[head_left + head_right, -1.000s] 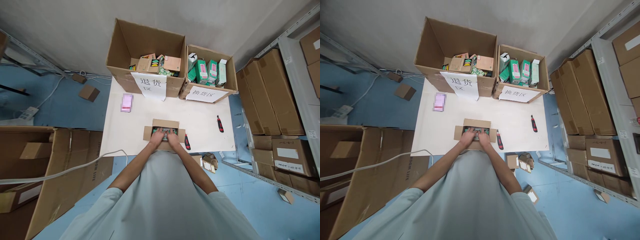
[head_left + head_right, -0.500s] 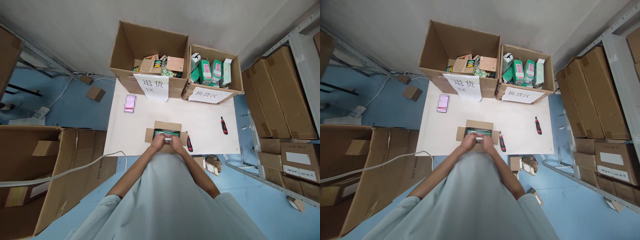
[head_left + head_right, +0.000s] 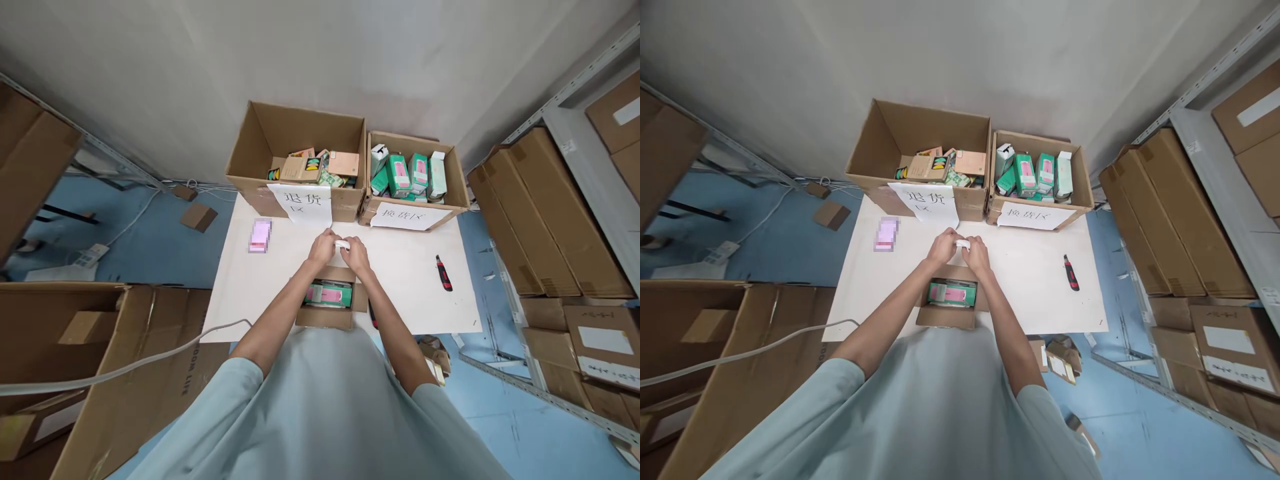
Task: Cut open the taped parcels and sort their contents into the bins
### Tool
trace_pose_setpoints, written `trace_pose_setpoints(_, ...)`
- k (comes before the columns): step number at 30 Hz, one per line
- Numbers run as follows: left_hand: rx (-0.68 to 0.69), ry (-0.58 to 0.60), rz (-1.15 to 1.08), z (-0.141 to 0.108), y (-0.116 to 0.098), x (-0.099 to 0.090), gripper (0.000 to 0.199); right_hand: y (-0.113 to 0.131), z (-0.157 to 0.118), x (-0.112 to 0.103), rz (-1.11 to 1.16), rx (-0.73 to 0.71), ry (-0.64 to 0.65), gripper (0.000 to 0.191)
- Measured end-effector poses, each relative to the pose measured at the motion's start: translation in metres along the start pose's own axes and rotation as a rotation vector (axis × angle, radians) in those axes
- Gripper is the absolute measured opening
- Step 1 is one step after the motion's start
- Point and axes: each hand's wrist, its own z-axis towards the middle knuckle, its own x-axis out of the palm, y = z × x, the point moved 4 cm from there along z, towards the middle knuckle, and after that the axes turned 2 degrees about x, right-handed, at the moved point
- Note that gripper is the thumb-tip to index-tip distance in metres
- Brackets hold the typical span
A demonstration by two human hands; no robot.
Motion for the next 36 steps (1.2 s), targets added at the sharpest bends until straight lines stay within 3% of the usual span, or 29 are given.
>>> trace_pose_setpoints(2,-0.044,0.058,0.028,0.005,0.004,0.011,0.049,-0.007,0.008,0.010,-0.040,0.039,0.063,0.040)
trace_pose_setpoints(6,-0.059,0.064,0.033,0.002,0.012,0.026,0.058,-0.025,0.007,0.021,-0.059,0.050,0.103,0.049)
trace_pose_setpoints(11,-0.057,0.040,-0.002,-0.016,0.028,0.026,0.071,-0.047,-0.017,0.016,-0.042,0.075,0.071,0.069)
trace_pose_setpoints(16,0.035,-0.056,-0.127,-0.076,0.036,0.030,0.047,-0.052,-0.073,0.013,0.064,-0.062,-0.080,0.046)
trace_pose_setpoints(19,0.085,0.085,-0.122,-0.119,0.034,0.053,0.036,-0.046,-0.108,0.033,0.019,-0.154,0.028,0.031)
trace_pose_setpoints(22,0.102,0.249,0.038,-0.140,0.033,0.081,0.037,-0.041,-0.131,0.058,-0.126,-0.186,0.151,0.026)
trace_pose_setpoints(27,0.083,0.353,0.211,-0.130,0.035,0.109,0.045,-0.046,-0.147,0.078,-0.213,-0.197,0.136,0.029)
trace_pose_setpoints(36,0.162,0.379,0.252,-0.125,0.026,0.129,0.056,-0.051,-0.161,0.080,-0.103,-0.167,0.080,0.030)
